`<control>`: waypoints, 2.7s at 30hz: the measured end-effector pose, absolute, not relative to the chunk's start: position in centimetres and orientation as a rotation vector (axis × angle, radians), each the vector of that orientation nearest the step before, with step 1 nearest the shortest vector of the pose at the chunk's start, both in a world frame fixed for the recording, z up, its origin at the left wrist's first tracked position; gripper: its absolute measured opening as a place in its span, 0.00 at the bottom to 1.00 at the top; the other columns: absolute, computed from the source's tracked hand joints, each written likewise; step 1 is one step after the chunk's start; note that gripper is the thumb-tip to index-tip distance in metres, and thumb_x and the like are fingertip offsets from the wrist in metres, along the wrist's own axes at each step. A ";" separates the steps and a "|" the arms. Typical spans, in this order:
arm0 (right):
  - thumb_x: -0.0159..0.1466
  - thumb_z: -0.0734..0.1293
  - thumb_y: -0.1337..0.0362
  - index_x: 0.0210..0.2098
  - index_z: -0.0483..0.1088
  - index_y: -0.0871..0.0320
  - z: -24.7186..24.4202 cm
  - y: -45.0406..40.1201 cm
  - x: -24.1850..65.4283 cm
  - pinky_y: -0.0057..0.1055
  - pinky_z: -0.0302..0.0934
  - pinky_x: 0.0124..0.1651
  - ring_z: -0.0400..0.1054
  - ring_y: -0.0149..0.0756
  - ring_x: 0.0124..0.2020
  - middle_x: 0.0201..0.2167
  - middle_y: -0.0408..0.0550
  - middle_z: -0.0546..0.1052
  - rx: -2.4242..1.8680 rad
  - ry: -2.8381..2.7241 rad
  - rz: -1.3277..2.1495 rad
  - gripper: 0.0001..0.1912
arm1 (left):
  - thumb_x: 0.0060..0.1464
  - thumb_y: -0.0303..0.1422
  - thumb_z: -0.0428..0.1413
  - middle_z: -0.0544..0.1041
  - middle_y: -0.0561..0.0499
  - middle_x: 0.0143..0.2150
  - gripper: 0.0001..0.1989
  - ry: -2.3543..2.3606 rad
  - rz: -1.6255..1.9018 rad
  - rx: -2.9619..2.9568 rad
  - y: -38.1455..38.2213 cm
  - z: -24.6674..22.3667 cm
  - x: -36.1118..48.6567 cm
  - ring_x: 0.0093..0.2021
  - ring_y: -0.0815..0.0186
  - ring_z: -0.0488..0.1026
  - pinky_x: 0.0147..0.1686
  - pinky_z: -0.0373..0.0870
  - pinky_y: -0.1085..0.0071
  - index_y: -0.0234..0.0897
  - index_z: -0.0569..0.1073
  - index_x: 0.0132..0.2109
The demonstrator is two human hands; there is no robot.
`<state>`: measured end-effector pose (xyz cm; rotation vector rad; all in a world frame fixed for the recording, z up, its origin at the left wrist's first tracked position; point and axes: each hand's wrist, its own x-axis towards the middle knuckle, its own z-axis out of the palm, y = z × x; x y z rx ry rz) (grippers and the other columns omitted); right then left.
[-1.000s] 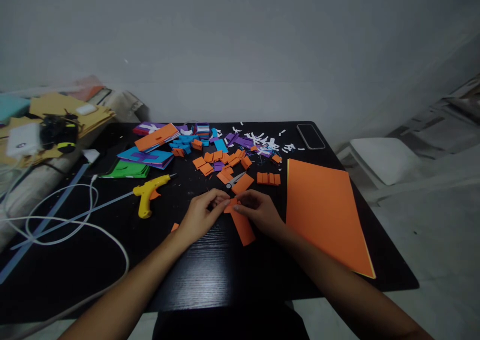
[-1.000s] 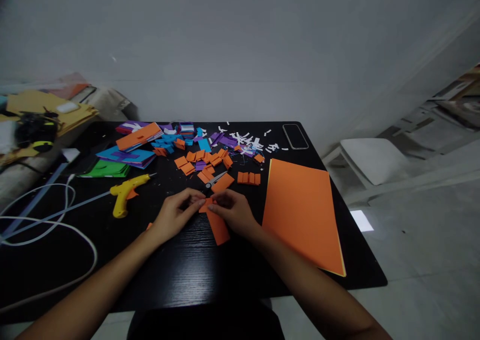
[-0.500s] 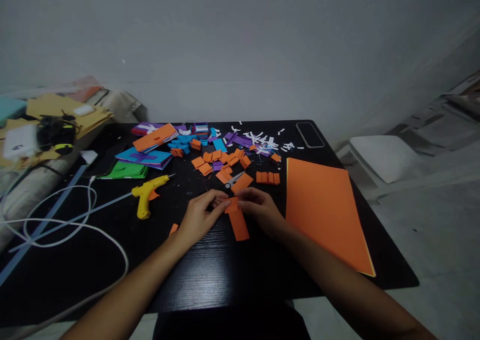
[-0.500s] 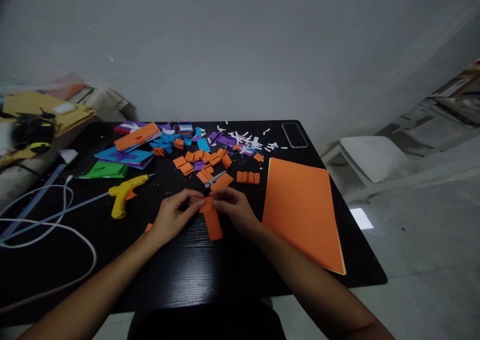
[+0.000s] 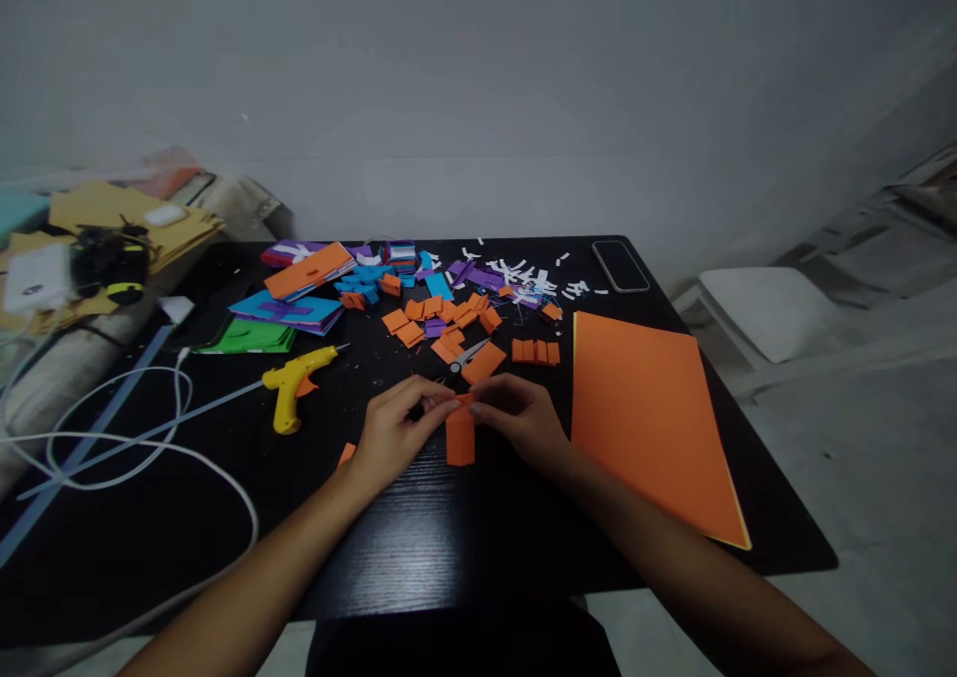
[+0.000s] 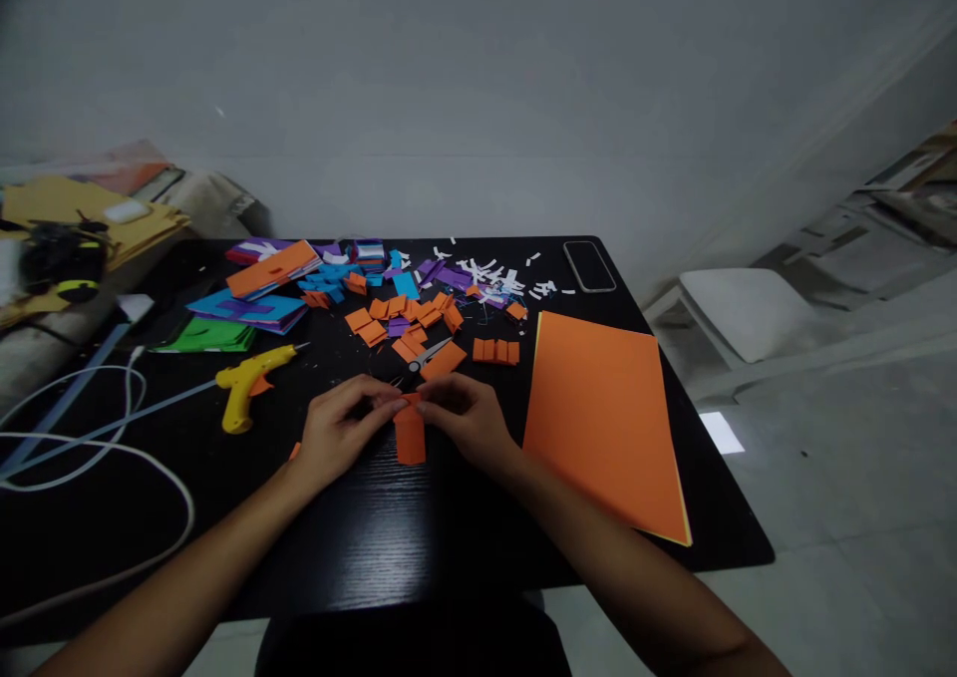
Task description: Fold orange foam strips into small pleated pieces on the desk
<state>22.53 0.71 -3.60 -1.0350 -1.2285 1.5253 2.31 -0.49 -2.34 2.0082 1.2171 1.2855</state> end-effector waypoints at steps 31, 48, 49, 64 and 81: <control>0.51 0.81 0.61 0.35 0.81 0.53 -3.5 0.7 22.5 0.38 0.72 0.48 0.78 0.38 0.38 0.34 0.43 0.83 -1.022 -1.182 1.539 0.13 | 0.54 0.34 0.68 0.81 0.53 0.29 0.06 1.264 1.187 1.744 -0.1 -2.8 2.1 0.28 0.70 0.74 0.30 0.69 0.76 0.38 0.83 0.36; 0.42 0.83 0.66 0.30 0.80 0.58 -3.0 1.4 22.5 0.31 0.70 0.40 0.75 0.32 0.30 0.29 0.41 0.81 -0.979 -0.703 1.949 0.16 | 0.52 0.35 0.68 0.84 0.48 0.29 0.10 1.106 1.033 1.317 0.3 -2.0 2.0 0.28 0.66 0.79 0.30 0.76 0.74 0.35 0.85 0.40; 0.42 0.83 0.66 0.30 0.80 0.58 -3.1 1.4 22.5 0.30 0.70 0.39 0.76 0.32 0.30 0.28 0.41 0.81 -0.977 -0.702 1.958 0.16 | 0.51 0.35 0.68 0.84 0.48 0.28 0.10 1.112 1.035 1.317 0.3 -2.1 2.0 0.28 0.66 0.79 0.30 0.76 0.74 0.35 0.85 0.39; 0.43 0.82 0.68 0.32 0.78 0.58 -3.5 1.7 22.6 0.28 0.69 0.37 0.74 0.30 0.30 0.28 0.39 0.79 -1.030 -0.680 1.895 0.18 | 0.56 0.38 0.65 0.81 0.51 0.28 0.12 1.076 1.031 1.356 0.3 -2.1 2.2 0.29 0.67 0.78 0.32 0.76 0.72 0.34 0.81 0.44; 0.49 0.81 0.60 0.34 0.80 0.54 -3.6 1.1 22.6 0.36 0.72 0.41 0.75 0.37 0.33 0.31 0.43 0.81 -1.059 -1.074 1.576 0.14 | 0.54 0.37 0.66 0.76 0.54 0.30 0.15 1.075 1.058 1.236 0.1 -2.8 2.9 0.30 0.69 0.75 0.33 0.73 0.73 0.36 0.72 0.44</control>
